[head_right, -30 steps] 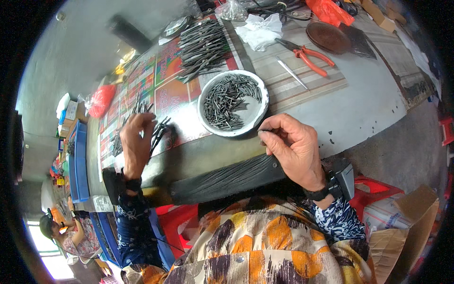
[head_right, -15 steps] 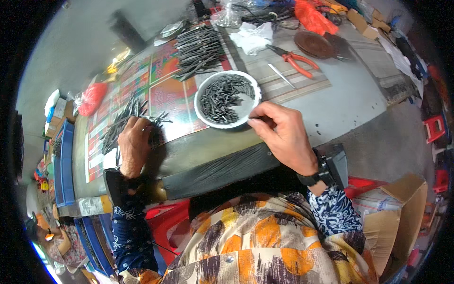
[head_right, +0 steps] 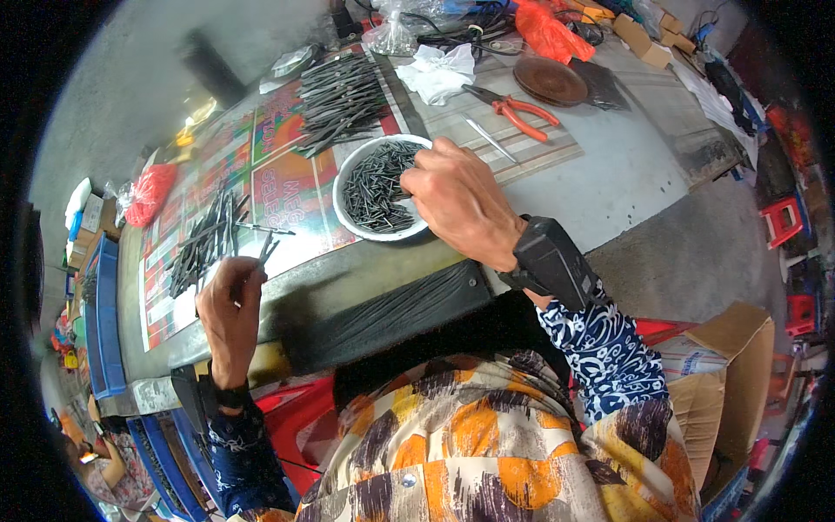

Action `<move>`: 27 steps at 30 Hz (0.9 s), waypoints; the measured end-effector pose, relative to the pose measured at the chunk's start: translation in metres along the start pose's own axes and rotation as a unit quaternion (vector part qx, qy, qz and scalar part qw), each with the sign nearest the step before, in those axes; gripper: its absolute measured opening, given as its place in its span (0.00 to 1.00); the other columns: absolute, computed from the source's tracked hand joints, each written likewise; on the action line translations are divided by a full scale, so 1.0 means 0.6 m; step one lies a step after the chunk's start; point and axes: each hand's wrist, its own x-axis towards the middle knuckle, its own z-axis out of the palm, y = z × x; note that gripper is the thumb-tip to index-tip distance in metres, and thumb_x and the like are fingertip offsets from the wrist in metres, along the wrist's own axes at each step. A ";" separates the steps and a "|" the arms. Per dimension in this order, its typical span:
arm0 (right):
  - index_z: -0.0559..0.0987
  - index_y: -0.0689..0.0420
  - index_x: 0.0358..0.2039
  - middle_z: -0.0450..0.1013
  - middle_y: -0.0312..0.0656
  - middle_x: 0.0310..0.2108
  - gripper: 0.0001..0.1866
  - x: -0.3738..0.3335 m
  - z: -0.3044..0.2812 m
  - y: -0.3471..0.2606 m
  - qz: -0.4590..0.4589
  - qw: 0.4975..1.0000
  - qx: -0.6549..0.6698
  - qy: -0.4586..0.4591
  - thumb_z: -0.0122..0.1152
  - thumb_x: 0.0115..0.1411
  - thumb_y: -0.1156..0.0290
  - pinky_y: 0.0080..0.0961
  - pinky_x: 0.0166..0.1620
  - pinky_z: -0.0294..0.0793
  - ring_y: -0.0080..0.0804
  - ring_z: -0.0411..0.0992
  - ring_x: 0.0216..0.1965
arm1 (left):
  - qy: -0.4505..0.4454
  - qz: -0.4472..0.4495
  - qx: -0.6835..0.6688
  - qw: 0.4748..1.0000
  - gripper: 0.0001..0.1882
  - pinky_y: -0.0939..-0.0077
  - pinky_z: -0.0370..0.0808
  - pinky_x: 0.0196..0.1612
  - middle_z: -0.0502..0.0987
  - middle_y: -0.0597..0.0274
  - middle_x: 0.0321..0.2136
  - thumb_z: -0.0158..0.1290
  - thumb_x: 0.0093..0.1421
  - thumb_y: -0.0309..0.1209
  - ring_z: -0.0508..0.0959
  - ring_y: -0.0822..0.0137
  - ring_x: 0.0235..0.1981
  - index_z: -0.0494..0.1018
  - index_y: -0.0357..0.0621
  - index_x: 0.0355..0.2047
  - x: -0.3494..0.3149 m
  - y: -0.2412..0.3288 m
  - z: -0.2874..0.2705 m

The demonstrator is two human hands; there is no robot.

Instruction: The person repeatedly picks small fasteners from a white bowl and slides them onto thin black rods held in the left hand. The rods are placed on the table after each fastener is added. The process continues throughout the clip with no other tools used.

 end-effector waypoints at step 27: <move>0.72 0.65 0.26 0.71 0.48 0.22 0.06 0.006 -0.029 -0.008 0.076 0.985 0.147 -0.055 0.56 0.50 0.76 0.38 0.34 0.71 0.47 0.71 0.26 | -0.064 -0.090 -0.215 0.970 0.07 0.80 0.69 0.24 0.74 0.59 0.20 0.59 0.54 0.20 0.71 0.74 0.19 0.75 0.34 0.34 -0.054 0.086 0.028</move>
